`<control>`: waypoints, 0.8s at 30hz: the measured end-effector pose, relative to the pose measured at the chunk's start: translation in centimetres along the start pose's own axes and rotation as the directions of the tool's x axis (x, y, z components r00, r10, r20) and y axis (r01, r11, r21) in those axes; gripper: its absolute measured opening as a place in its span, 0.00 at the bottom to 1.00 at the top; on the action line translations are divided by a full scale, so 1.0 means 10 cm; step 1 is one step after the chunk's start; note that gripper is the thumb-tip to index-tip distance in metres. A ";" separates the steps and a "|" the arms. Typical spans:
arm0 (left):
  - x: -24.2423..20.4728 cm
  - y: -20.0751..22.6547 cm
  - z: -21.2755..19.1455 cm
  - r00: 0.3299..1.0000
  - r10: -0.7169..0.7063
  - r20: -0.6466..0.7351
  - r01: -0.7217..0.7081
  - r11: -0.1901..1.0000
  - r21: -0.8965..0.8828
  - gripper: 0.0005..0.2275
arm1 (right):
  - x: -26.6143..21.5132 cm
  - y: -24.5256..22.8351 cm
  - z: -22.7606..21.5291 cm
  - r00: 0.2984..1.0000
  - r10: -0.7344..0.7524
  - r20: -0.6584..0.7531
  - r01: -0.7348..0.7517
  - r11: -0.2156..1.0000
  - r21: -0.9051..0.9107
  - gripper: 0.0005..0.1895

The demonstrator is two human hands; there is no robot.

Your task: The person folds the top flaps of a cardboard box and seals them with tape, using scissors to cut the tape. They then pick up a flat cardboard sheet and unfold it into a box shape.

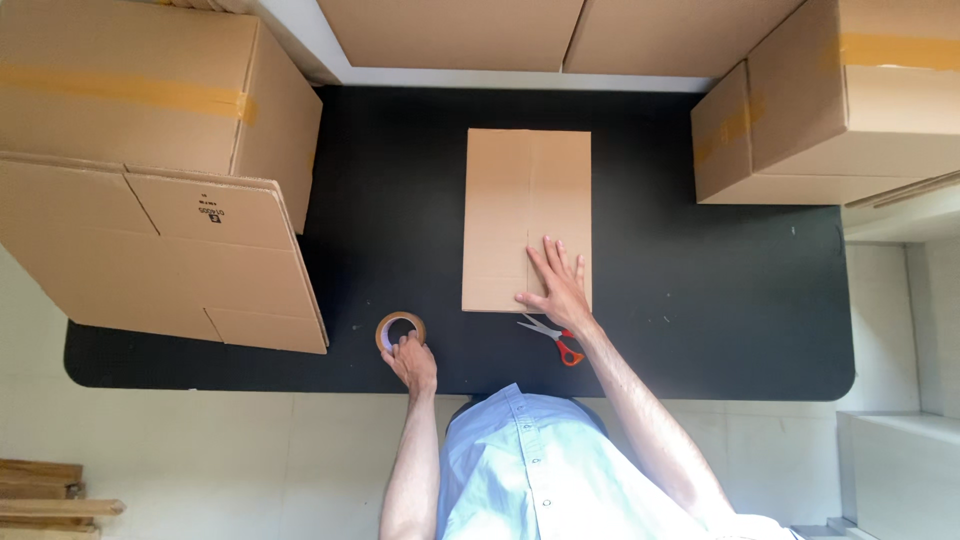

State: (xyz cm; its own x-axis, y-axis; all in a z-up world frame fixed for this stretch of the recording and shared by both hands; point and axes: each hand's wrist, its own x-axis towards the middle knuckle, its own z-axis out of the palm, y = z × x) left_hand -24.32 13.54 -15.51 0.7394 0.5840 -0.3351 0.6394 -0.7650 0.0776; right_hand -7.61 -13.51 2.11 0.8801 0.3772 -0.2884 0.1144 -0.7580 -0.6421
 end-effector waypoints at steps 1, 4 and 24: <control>0.00 0.01 -0.01 1.000 0.002 -0.001 -0.002 1.000 -0.004 0.12 | 0.00 0.00 0.00 1.000 -0.001 -0.002 0.001 1.000 -0.003 0.50; -0.02 0.04 -0.10 0.997 -0.013 -0.073 0.008 0.998 -0.059 0.12 | -0.02 -0.02 0.00 1.000 -0.007 -0.001 0.007 1.000 0.002 0.49; 0.57 1.29 -1.38 0.776 0.387 -0.499 -0.629 0.404 -0.664 0.17 | -0.02 0.04 0.02 1.000 -0.001 -0.016 0.001 1.000 0.009 0.52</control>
State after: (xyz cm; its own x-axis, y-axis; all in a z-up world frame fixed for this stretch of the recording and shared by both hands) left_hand -9.00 10.75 -3.48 0.9261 0.2924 0.2383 -0.0662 -0.4960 0.8658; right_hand -7.80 -13.76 1.76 0.8872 0.3695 -0.2763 0.1114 -0.7526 -0.6490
